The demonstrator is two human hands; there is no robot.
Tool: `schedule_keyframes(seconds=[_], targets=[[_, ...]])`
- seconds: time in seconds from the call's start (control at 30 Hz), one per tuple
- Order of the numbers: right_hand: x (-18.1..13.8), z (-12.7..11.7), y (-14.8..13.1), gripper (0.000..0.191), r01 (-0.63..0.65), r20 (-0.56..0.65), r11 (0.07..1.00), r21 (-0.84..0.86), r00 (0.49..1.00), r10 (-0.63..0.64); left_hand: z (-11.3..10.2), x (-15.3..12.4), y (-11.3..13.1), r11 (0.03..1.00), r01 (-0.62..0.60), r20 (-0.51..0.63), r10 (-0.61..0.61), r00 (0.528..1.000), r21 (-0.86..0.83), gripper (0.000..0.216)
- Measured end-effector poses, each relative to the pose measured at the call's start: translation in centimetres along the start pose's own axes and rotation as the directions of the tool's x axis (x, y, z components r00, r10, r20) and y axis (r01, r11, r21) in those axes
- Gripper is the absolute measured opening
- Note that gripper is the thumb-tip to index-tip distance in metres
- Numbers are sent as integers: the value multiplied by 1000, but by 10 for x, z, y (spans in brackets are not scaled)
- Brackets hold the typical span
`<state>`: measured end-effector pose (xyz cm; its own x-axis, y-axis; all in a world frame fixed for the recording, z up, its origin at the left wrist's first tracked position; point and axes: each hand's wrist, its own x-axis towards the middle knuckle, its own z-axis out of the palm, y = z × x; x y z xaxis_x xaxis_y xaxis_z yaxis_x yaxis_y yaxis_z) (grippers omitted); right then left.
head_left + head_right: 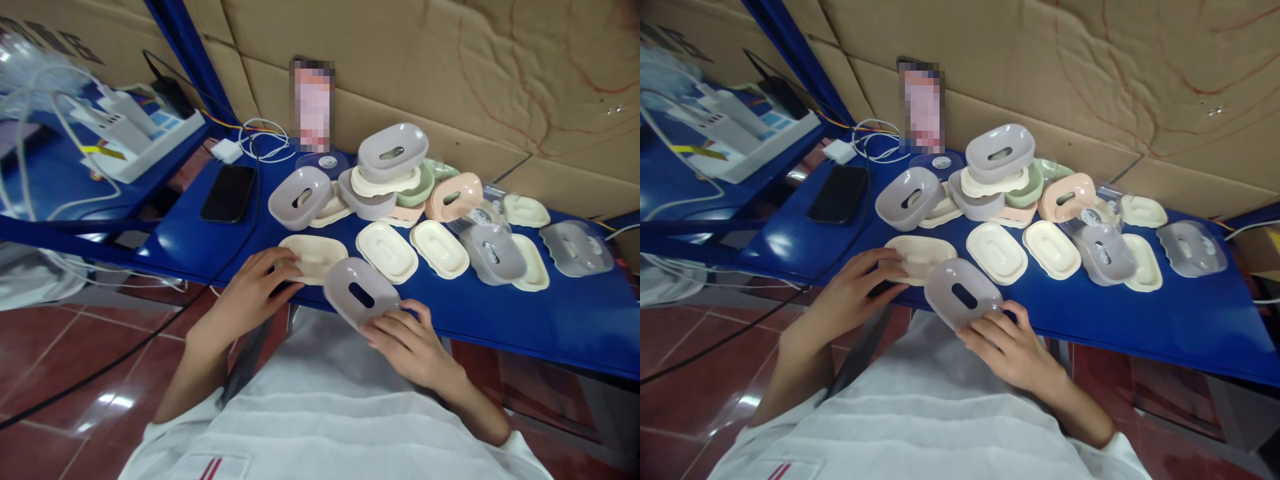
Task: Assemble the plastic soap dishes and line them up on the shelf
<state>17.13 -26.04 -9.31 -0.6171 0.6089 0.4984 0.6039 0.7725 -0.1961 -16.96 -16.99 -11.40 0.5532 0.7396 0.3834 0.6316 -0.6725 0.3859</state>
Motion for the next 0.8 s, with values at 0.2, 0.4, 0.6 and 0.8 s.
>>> schedule_keyframes(seconds=[0.2, 0.4, 0.6, 0.8], targets=[[5, 0, 17, 25, -51, 31, 999, -14, 998, 51, -3, -2, -1, 999, -31, -27, 31, 999, -12, 3], [7, -5, 23, 35, -89, 7, 996, -29, 996, 89, -3, 3, 4, 989, -71, 16, 74, 997, -127, 4], [10, 8, 28, 42, -137, 120, 989, -53, 982, 143, 1, 5, 0, 986, 23, 33, -18, 999, -165, 26], [-4, -3, 35, 52, -180, -191, 978, 104, 962, 197, -2, 3, -4, 980, 32, 6, -31, 999, -196, 54]])
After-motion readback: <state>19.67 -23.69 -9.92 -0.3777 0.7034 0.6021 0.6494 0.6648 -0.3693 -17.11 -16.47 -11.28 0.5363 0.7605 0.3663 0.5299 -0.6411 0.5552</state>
